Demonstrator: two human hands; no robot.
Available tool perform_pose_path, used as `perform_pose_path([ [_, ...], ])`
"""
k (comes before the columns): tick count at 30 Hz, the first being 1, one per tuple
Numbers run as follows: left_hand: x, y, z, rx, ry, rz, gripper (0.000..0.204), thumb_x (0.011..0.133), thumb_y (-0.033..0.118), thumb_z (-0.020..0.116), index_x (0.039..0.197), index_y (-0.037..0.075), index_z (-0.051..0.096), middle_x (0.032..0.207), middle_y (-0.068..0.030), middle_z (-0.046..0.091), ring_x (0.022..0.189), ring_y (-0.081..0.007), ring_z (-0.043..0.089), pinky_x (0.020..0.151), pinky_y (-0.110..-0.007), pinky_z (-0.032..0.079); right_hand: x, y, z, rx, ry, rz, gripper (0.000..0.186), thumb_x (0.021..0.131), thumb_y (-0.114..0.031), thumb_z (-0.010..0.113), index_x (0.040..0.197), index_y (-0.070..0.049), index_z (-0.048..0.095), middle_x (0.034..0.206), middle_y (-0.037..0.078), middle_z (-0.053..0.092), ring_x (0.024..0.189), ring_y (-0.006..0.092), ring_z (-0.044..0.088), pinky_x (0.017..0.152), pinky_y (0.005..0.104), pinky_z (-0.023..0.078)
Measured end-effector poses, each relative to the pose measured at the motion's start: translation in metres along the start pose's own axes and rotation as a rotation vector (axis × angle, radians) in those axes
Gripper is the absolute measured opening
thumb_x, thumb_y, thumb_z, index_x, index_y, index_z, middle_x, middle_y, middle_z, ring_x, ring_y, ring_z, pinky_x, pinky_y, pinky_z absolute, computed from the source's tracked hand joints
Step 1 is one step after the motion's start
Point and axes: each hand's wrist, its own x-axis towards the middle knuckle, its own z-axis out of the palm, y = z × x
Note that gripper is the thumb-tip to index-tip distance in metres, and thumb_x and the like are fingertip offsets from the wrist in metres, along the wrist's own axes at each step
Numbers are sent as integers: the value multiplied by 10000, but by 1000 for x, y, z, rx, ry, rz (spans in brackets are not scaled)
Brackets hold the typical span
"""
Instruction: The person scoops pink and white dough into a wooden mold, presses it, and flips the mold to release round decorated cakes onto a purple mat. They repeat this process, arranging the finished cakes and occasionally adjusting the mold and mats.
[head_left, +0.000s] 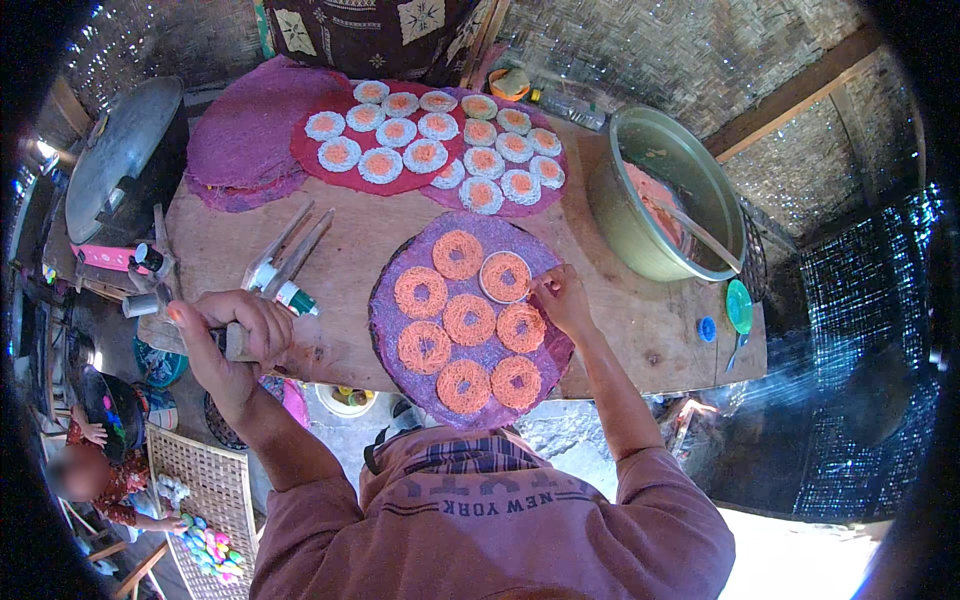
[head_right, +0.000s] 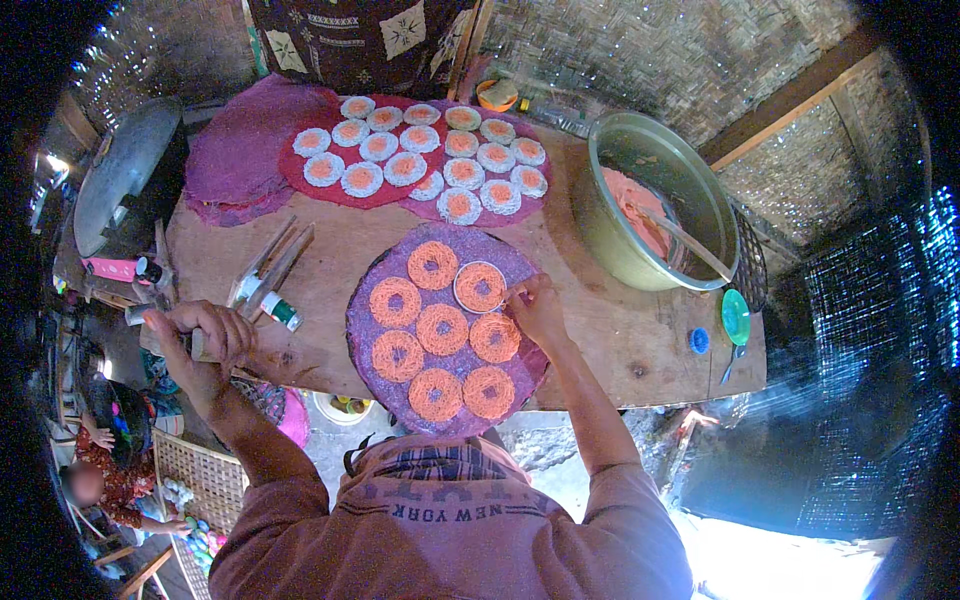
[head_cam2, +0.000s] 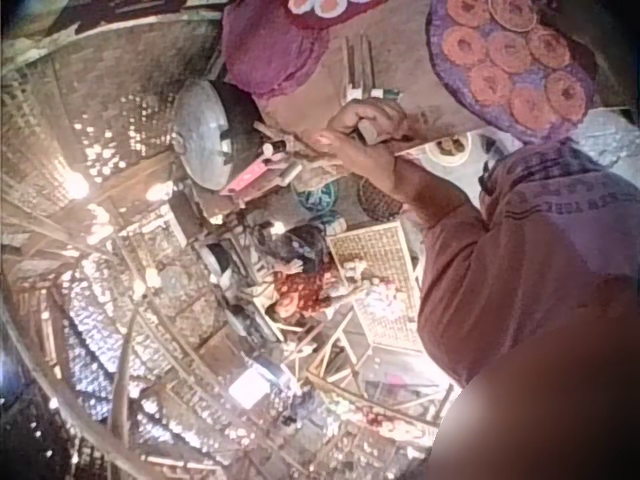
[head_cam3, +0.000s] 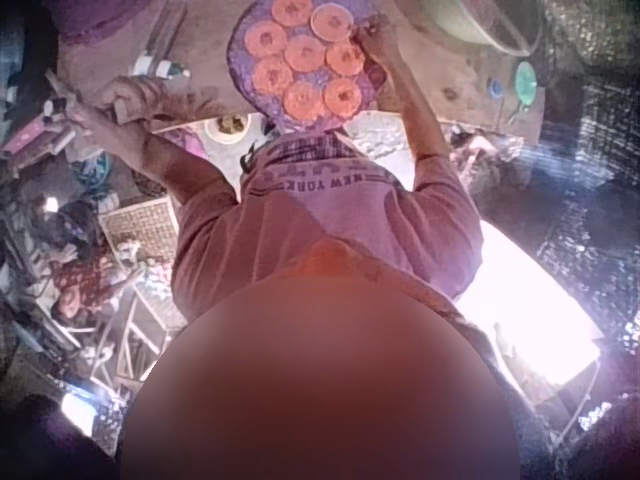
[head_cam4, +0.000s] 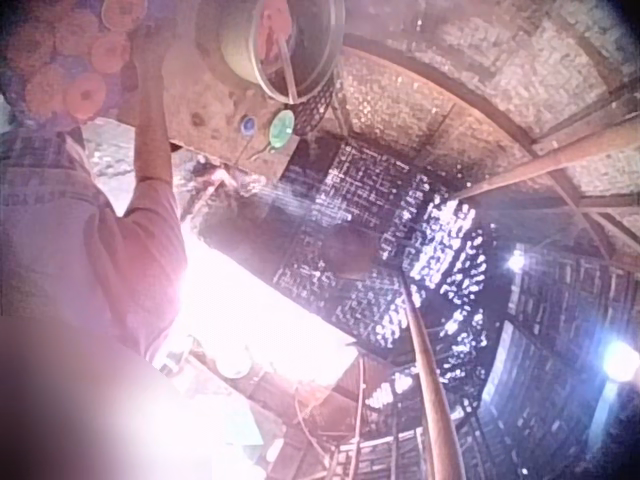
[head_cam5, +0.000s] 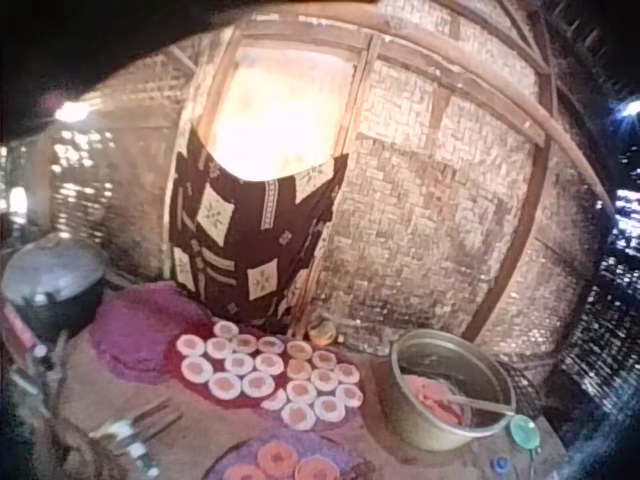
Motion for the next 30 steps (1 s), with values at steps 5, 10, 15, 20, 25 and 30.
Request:
perform_pose_path([
  [5,-3,1,-11,-14,-21,38,758,966,607,149,510,62,414,411,-57,387,322,-157,316,380,-290,290,9,-8,-11,215,64,-31,194,834,-228,691,812,-39,655,891,105,583,826,204,570,709,337,458],
  [10,-5,3,-13,26,-9,57,746,963,612,143,520,75,413,409,-57,389,311,-158,319,370,-288,305,16,-16,-10,287,59,24,155,862,-200,659,839,-47,653,890,105,594,823,200,574,722,335,454],
  [15,-6,3,-12,27,-19,52,739,948,641,137,495,119,398,393,-44,390,298,-163,321,364,-301,320,5,-19,7,-12,110,-29,120,833,-182,672,823,-62,675,883,126,590,833,230,593,714,347,461],
  [20,-8,2,-9,79,-46,60,740,943,650,131,483,125,377,393,-40,368,309,-161,317,364,-302,303,5,-10,11,-135,165,-146,82,776,-143,695,790,-63,678,899,138,580,828,286,602,710,386,477],
  [25,-12,3,-7,60,-54,59,737,941,654,126,492,123,372,392,-36,354,313,-157,316,369,-303,304,16,-1,1,-56,119,78,59,775,-104,662,821,-88,695,964,136,581,855,316,585,761,421,461],
  [30,-11,4,-6,53,-61,72,731,941,653,127,512,120,385,398,-36,367,310,-156,320,373,-297,314,2,-16,-4,-318,91,-153,172,777,-43,616,900,-124,705,1011,121,575,891,313,564,789,430,450],
])
